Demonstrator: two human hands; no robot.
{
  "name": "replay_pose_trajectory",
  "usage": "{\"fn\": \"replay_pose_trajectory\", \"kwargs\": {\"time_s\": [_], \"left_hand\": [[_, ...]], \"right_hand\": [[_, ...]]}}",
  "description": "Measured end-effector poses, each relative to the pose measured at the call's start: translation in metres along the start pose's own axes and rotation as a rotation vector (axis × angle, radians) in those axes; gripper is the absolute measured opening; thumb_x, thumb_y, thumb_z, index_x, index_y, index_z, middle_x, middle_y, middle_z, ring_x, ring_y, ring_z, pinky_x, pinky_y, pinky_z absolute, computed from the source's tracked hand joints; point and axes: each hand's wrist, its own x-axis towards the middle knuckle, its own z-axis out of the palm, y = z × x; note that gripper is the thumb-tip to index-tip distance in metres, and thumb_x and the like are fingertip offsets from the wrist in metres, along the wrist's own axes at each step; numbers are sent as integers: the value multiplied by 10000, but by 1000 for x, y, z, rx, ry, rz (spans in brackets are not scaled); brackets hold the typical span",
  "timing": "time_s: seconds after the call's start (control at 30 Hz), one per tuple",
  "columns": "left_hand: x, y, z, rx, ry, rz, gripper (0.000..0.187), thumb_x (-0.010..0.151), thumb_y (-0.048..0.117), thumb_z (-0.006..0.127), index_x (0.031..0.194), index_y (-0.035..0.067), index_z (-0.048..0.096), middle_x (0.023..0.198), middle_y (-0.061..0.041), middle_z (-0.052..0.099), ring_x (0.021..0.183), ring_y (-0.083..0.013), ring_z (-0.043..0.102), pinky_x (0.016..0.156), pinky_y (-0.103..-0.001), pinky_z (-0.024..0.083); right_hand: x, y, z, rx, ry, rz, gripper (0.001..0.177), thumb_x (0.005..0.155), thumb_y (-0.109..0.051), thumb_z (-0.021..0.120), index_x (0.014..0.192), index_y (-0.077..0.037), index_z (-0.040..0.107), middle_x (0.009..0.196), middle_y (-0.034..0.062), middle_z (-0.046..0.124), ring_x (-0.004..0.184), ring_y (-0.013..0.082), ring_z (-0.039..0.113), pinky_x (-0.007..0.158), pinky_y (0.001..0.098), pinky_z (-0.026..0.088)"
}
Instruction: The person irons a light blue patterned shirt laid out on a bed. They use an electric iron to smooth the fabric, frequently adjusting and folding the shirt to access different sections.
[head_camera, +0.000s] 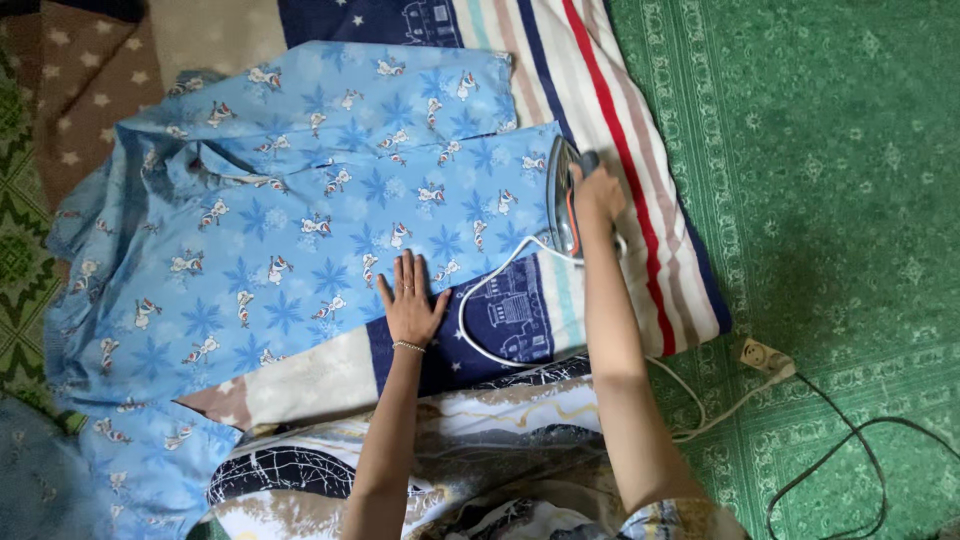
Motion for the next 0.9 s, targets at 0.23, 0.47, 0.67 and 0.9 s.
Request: {"fn": "replay_pose_trajectory", "kwargs": {"time_s": [0.23,0.47,0.67,0.9], "left_hand": [[-3,1,2,-43,73,23,950,939,737,389,1628,99,250,1709,-79,203,1582,-227,144,1249,-602,7],[-7,1,10,-18,151,52,908,938,676,528,1607,86,356,1690,-72,309,1572,-220,254,1261,-620,71],[-6,0,13,-14,154,63,897,940,653,533,1595,68,352,1676,-78,325,1552,-226,279,1252,-599,84],[-6,0,12,-42,167,43,880,946,631,543,1602,78,348,1673,-63,336,1548,-208,297,1265,-594,85]], "right_hand": [[-58,27,-29,65,-114,-54,616,889,-651,676,1156,-96,707,1032,247,729,986,429,706,815,520,564],[-19,-44,-18,99,-124,-101,554,873,-588,713,1088,-77,725,1057,234,734,1012,401,716,850,492,568],[-17,-96,-15,184,-117,-147,533,900,-548,690,1089,-49,689,1053,218,741,1000,386,727,827,477,586],[-86,-61,-21,194,-333,-210,550,986,-559,566,1143,-41,660,980,198,756,913,352,774,789,449,605]]}}
